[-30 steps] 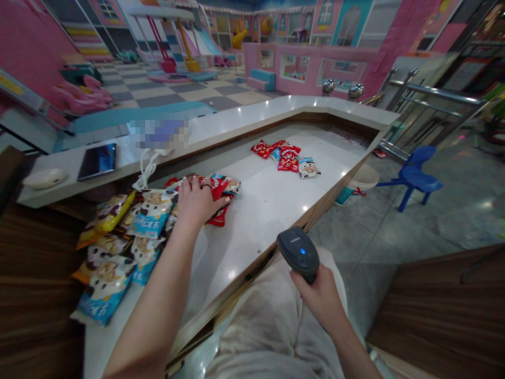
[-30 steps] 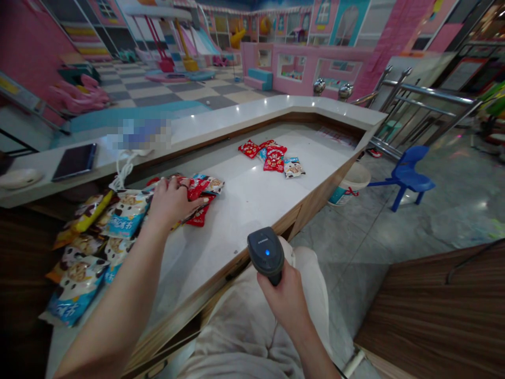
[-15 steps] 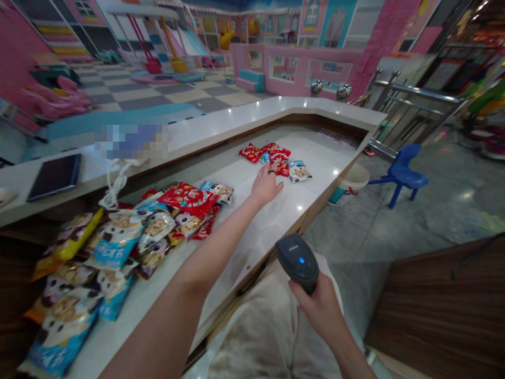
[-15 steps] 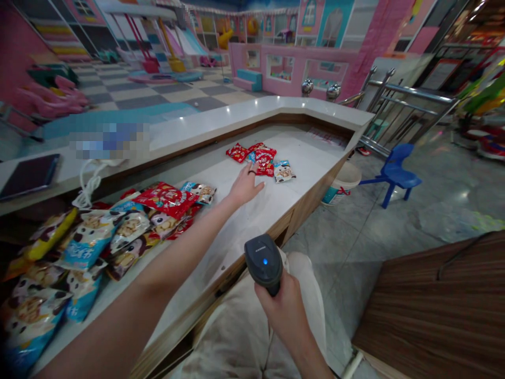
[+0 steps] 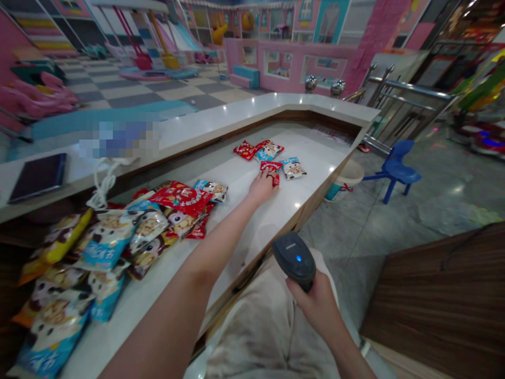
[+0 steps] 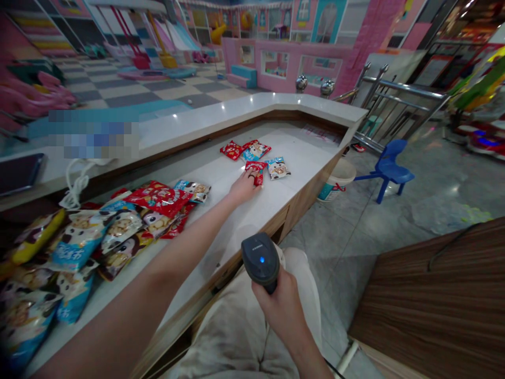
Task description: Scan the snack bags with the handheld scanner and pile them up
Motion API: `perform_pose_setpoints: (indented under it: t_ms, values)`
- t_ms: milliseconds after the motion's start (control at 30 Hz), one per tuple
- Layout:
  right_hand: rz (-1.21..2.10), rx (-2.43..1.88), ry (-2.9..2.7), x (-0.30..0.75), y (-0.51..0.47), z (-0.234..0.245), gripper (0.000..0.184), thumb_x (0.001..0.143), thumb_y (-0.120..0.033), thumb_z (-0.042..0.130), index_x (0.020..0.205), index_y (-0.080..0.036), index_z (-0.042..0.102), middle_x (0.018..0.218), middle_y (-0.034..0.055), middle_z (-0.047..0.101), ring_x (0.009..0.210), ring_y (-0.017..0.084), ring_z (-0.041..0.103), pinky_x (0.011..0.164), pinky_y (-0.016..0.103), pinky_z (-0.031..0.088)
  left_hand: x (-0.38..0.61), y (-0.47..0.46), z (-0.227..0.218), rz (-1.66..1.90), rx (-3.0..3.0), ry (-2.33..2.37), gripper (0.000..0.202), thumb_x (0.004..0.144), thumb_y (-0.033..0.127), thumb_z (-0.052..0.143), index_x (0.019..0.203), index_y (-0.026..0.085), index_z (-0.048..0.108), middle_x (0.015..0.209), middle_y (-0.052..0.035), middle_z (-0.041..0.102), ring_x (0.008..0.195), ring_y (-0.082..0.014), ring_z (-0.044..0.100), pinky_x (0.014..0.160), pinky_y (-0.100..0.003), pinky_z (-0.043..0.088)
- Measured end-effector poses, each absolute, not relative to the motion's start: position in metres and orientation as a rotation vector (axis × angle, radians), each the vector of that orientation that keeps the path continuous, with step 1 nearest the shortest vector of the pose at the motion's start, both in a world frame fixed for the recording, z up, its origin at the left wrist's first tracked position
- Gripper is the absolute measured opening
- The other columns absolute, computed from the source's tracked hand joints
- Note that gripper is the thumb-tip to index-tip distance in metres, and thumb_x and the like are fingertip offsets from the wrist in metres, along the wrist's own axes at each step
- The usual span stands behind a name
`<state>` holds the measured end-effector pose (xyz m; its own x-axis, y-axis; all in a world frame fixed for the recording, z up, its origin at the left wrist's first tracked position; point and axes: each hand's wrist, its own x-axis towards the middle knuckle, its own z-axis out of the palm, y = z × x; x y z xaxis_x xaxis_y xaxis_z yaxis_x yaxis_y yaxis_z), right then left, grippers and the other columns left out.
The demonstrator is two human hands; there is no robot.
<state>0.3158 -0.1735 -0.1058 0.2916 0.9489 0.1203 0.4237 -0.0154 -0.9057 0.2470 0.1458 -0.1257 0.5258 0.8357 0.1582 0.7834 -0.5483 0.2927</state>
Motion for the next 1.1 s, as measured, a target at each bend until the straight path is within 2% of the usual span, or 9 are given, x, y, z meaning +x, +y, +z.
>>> perform_pose_setpoints:
  t_ms: [100,233,433,600,700,800,867,1100]
  values:
    - [0.69,-1.576,-1.29,0.313,-0.177,-0.105,0.008,0.077,-0.023,0.063,0.079,-0.018,0.069,0.069,0.0022,0.072,0.063,0.019,0.066,0.059,0.024,0.051,0.216,0.094,-0.126,0.468,2.643,1.364,0.066,0.09,0.046,0.057,0.144,0.01,0.046,0.156,-0.0188,0.039,0.144,-0.0335,0.037,0.118,-0.044,0.032]
    - [0.681,-1.575,-1.316,0.309,-0.181,-0.103,0.008,0.077,-0.023,0.063,0.078,-0.018,0.069,0.069,0.0022,0.072,0.062,0.02,0.066,0.057,0.024,0.05,0.178,0.03,-0.128,0.536,2.625,1.39,0.069,0.087,0.046,0.065,0.144,0.013,0.045,0.155,-0.0173,0.041,0.141,-0.0326,0.04,0.118,-0.046,0.033]
    - [0.689,-1.578,-1.33,0.299,-0.186,-0.101,0.007,0.076,-0.022,0.062,0.076,-0.018,0.068,0.066,0.0007,0.071,0.062,0.019,0.066,0.057,0.023,0.048,0.146,-0.015,-0.135,0.777,2.443,1.287,0.064,0.085,0.031,0.069,0.143,0.017,0.046,0.151,-0.0144,0.047,0.14,-0.0274,0.042,0.119,-0.044,0.033]
    - [0.705,-1.584,-1.332,0.295,-0.188,-0.1,0.01,0.077,-0.023,0.062,0.08,-0.017,0.07,0.072,0.0022,0.074,0.067,0.021,0.068,0.06,0.025,0.05,0.136,-0.011,-0.137,1.108,1.9,1.07,0.054,0.089,0.035,0.062,0.139,0.021,0.05,0.146,-0.0107,0.053,0.136,-0.024,0.048,0.119,-0.043,0.032]
    - [0.693,-1.584,-1.331,0.294,-0.187,-0.098,0.01,0.078,-0.024,0.062,0.08,-0.018,0.069,0.071,0.0023,0.073,0.066,0.021,0.067,0.06,0.025,0.05,0.136,-0.004,-0.135,1.254,1.292,0.948,0.043,0.09,0.041,0.057,0.129,0.024,0.058,0.136,-0.0069,0.062,0.128,-0.0235,0.056,0.113,-0.042,0.04]
    - [0.673,-1.578,-1.333,0.293,-0.186,-0.098,0.009,0.078,-0.024,0.062,0.079,-0.018,0.068,0.068,0.0017,0.072,0.064,0.021,0.067,0.059,0.025,0.05,0.136,0.002,-0.132,1.188,0.791,0.781,0.036,0.09,0.046,0.049,0.112,0.02,0.063,0.119,-0.0092,0.071,0.116,-0.026,0.065,0.1,-0.045,0.052]
    - [0.678,-1.569,-1.344,0.291,-0.184,-0.098,0.01,0.078,-0.025,0.062,0.08,-0.018,0.069,0.069,0.0016,0.072,0.064,0.021,0.067,0.058,0.025,0.05,0.136,0.004,-0.131,1.115,0.665,0.707,0.037,0.091,0.047,0.046,0.106,0.019,0.064,0.113,-0.0109,0.072,0.112,-0.0272,0.067,0.095,-0.047,0.054]
    - [0.668,-1.546,-1.381,0.282,-0.178,-0.094,0.011,0.079,-0.025,0.061,0.077,-0.017,0.067,0.067,0.0014,0.07,0.063,0.02,0.065,0.059,0.025,0.048,0.138,0.002,-0.128,1.07,0.624,0.644,0.038,0.092,0.042,0.044,0.11,0.016,0.065,0.114,-0.0114,0.073,0.115,-0.0269,0.066,0.1,-0.047,0.052]
